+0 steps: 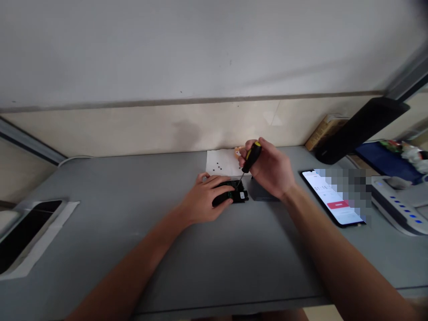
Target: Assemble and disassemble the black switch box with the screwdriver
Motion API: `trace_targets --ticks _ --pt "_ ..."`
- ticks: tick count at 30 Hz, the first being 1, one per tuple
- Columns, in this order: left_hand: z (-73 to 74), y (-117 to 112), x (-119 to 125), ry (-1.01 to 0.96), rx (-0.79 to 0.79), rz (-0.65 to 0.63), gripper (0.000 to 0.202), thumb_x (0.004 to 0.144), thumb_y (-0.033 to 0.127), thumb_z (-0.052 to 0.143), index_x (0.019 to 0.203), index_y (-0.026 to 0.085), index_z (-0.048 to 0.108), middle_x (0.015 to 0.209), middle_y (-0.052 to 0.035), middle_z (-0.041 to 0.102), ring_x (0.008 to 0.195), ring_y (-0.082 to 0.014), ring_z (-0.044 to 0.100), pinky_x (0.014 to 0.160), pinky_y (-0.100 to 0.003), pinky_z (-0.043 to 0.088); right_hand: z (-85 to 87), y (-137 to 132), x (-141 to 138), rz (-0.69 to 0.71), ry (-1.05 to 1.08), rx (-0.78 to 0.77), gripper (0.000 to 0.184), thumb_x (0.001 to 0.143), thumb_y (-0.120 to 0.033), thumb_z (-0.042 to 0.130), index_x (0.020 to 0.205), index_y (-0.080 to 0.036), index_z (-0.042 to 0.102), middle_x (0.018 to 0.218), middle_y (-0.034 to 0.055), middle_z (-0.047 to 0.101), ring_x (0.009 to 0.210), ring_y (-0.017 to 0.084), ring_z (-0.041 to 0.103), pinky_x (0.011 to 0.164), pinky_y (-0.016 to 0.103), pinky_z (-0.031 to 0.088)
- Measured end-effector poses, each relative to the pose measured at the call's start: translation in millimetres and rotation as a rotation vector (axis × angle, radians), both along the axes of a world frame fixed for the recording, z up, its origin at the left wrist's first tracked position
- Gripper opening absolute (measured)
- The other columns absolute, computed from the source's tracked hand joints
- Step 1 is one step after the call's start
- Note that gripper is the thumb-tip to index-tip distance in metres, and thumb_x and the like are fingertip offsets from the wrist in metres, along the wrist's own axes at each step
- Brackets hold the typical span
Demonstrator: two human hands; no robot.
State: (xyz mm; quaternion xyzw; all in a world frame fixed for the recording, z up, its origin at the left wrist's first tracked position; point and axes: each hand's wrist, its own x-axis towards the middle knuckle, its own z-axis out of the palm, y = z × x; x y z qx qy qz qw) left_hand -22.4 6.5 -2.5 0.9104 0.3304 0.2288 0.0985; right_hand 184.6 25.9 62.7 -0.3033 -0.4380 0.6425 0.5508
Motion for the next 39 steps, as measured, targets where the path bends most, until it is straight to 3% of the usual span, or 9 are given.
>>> trace_targets --ticks 4,8,13,18,23,28,31,35,39 --pt "0.2 -0.3 0.0 -0.001 0.005 0.001 0.028 0.101 0.033 0.053 0.121 0.026 0.07 0.135 -0.0089 0.067 0.124 -0.0263 0.062 0.108 -0.048 0.036 -5.3 0.9 0.5 -0.048 -0.006 0.001 0.042 0.075 -0.057 0.08 0.075 -0.023 0.055 0.085 0.0005 0.062 0.074 0.015 0.062 0.066 0.03 0.048" --pt "1.1 -0.2 0.4 0.011 -0.004 0.003 0.028 0.101 0.034 0.053 0.121 0.027 0.07 0.134 -0.0086 0.068 0.123 -0.0261 0.063 0.109 -0.049 0.035 -14.5 4.2 -3.1 -0.178 -0.156 0.116 0.051 0.076 -0.062 0.08 0.07 -0.024 0.045 0.063 -0.0061 0.046 0.054 0.01 0.047 0.057 0.028 0.041" --pt "0.4 0.3 0.6 0.017 -0.002 0.002 0.028 0.101 0.033 0.053 0.123 0.027 0.07 0.135 -0.0087 0.067 0.124 -0.0263 0.062 0.109 -0.049 0.036 -13.8 6.0 -4.3 -0.126 -0.104 0.11 0.053 0.082 -0.078 0.059 0.087 -0.025 0.059 0.068 -0.0033 0.05 0.062 0.013 0.053 0.063 0.03 0.045" --pt "-2.5 0.4 1.1 0.034 0.006 0.018 0.027 0.101 0.033 0.053 0.123 0.028 0.068 0.137 -0.0081 0.067 0.126 -0.0261 0.061 0.11 -0.049 0.035 -8.2 4.1 0.1 -0.107 -0.042 0.04 0.041 0.078 -0.06 0.077 0.079 -0.024 0.057 0.081 -0.0008 0.058 0.074 0.014 0.059 0.069 0.031 0.047" --pt "-3.8 0.2 1.7 0.014 0.025 0.013 0.025 0.102 0.033 0.053 0.12 0.026 0.069 0.134 -0.0088 0.068 0.124 -0.0259 0.063 0.108 -0.048 0.035 -10.3 3.9 -1.3 -0.218 -0.106 0.084 0.055 0.077 -0.054 0.082 0.068 -0.024 0.037 0.061 -0.0072 0.043 0.051 0.01 0.043 0.053 0.029 0.036" --pt "-4.8 1.0 2.3 0.017 0.026 0.023 0.024 0.1 0.033 0.055 0.119 0.027 0.07 0.133 -0.0079 0.069 0.124 -0.0255 0.063 0.107 -0.047 0.037 -10.1 5.1 -1.7 -0.192 -0.106 0.135 0.046 0.085 -0.071 0.063 0.084 -0.026 0.056 0.066 -0.005 0.045 0.053 0.011 0.045 0.054 0.03 0.038" --pt "-5.2 1.6 1.9 0.015 0.026 0.023 0.026 0.101 0.034 0.054 0.122 0.028 0.069 0.133 -0.0071 0.069 0.122 -0.0249 0.063 0.107 -0.047 0.037 -9.1 5.6 1.5 -0.132 -0.059 0.103 0.044 0.088 -0.068 0.061 0.094 -0.025 0.064 0.072 -0.0025 0.052 0.061 0.012 0.052 0.062 0.03 0.044" --pt "-5.5 2.1 1.1 0.031 0.027 0.015 0.027 0.102 0.035 0.053 0.123 0.028 0.069 0.134 -0.0075 0.068 0.124 -0.0249 0.062 0.107 -0.046 0.037 -13.4 7.1 3.0 -0.146 -0.072 0.127 0.046 0.08 -0.067 0.072 0.076 -0.023 0.057 0.077 -0.0021 0.058 0.063 0.011 0.055 0.062 0.029 0.045" --pt "-5.3 1.8 1.2 0.042 0.027 0.025 0.027 0.102 0.035 0.054 0.122 0.028 0.069 0.134 -0.0075 0.068 0.124 -0.0251 0.062 0.109 -0.048 0.034 -20.3 8.1 0.0 -0.279 -0.277 0.257 0.054 0.082 -0.07 0.067 0.067 -0.023 0.046 0.059 -0.0046 0.055 0.051 0.01 0.049 0.056 0.027 0.041"
